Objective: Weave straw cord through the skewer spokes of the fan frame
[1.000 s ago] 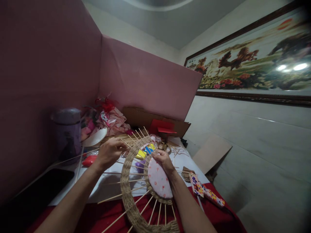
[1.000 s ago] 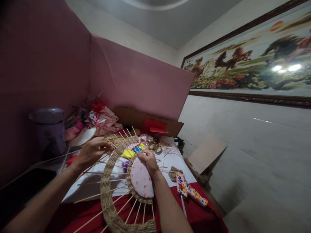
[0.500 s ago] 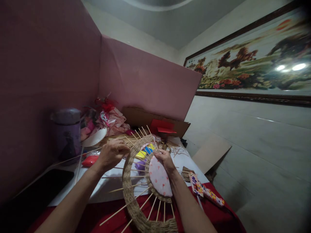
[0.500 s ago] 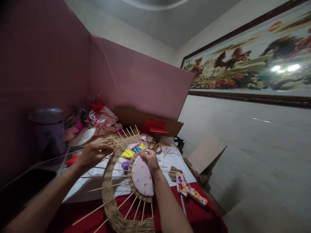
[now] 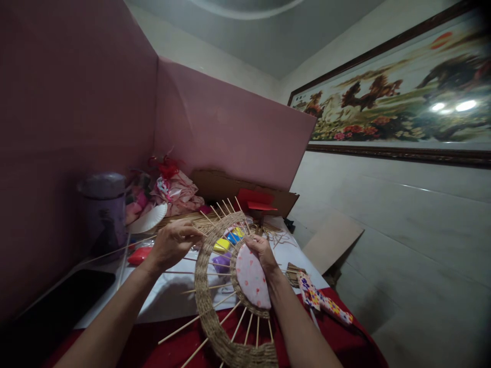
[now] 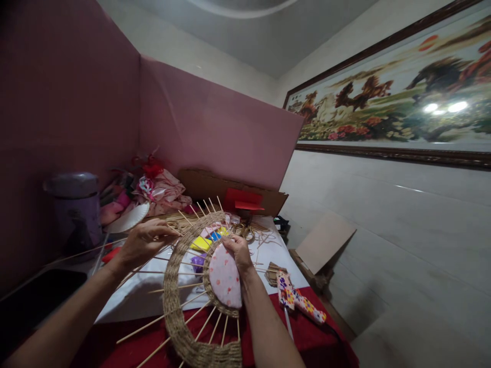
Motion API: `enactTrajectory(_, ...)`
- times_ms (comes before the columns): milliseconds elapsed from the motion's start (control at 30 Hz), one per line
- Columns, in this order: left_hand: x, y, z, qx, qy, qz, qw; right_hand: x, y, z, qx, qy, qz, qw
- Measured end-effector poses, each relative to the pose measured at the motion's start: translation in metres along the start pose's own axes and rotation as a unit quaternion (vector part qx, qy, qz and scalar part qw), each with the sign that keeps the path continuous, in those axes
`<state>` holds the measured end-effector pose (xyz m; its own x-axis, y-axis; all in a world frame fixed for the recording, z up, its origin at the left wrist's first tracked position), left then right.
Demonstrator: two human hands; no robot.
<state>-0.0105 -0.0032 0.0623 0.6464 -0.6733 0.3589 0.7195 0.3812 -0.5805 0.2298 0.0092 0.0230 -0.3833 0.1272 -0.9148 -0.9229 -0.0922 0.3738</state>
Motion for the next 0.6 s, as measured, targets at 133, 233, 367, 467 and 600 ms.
enactTrajectory(133,-0.002,0.000,0.001,-0.005,-0.032,-0.069,0.997,0.000,-0.002,0.001,0.000,0.001,0.012,1.000)
enactTrajectory(233,0.000,-0.004,0.003,-0.008,-0.075,-0.114,0.991,0.000,-0.003,0.002,-0.002,-0.002,0.023,1.000)
enactTrajectory(367,0.005,-0.007,0.005,-0.033,-0.167,-0.234,0.957,0.000,-0.004,0.003,0.000,-0.008,0.033,0.999)
enactTrajectory(467,0.003,-0.005,0.002,-0.064,-0.265,-0.317,0.908,0.000,-0.005,0.003,-0.004,-0.009,0.036,0.999)
enactTrajectory(600,-0.006,-0.004,-0.002,-0.039,-0.286,-0.385,0.877,0.001,-0.005,0.002,-0.011,-0.007,0.035,0.999)
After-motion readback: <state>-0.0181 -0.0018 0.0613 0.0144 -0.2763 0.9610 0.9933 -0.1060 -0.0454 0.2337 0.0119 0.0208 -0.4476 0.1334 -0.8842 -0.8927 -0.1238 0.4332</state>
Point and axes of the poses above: each hand's wrist, its own z-axis towards the middle knuckle, its own y-axis out of the palm, x = y × z, the point moved 3 cm from there along z, towards the middle knuckle, and after that the axes turned 2 degrees about z, right-handed, at the moved point
